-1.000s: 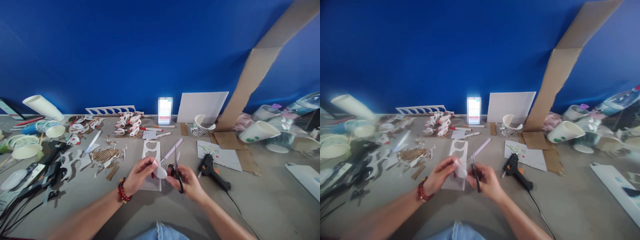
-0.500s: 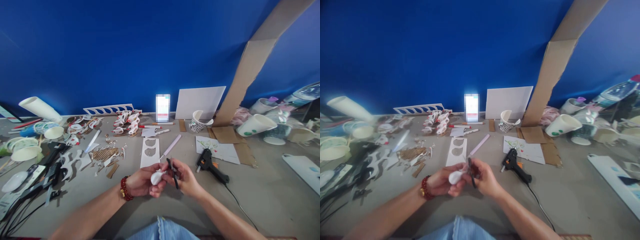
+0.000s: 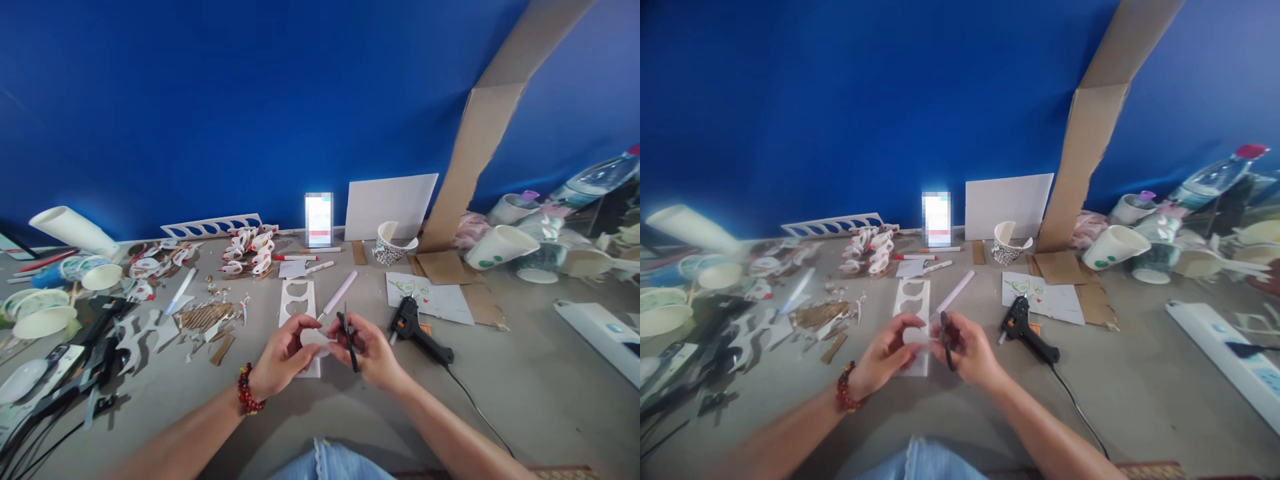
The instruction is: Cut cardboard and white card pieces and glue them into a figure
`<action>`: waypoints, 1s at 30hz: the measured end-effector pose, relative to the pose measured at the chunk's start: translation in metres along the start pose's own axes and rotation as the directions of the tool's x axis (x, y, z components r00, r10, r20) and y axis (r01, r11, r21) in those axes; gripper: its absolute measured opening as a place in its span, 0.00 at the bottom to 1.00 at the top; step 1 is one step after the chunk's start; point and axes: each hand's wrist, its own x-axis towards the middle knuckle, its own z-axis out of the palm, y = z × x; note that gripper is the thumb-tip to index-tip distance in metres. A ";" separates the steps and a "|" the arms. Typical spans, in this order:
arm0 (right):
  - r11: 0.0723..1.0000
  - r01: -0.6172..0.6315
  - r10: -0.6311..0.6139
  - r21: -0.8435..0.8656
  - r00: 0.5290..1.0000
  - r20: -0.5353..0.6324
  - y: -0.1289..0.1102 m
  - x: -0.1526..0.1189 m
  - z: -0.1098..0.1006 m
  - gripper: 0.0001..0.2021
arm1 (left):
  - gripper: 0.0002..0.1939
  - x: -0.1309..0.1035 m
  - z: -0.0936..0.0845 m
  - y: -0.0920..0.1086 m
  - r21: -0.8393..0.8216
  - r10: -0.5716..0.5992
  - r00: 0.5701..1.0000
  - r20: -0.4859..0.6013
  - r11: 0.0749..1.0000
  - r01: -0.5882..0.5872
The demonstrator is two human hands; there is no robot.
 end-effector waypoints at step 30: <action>0.977 -0.127 0.142 0.172 0.987 -0.080 0.002 0.005 0.000 0.18 | 0.21 0.002 -0.017 -0.005 0.384 0.217 0.972 0.093 0.893 -0.237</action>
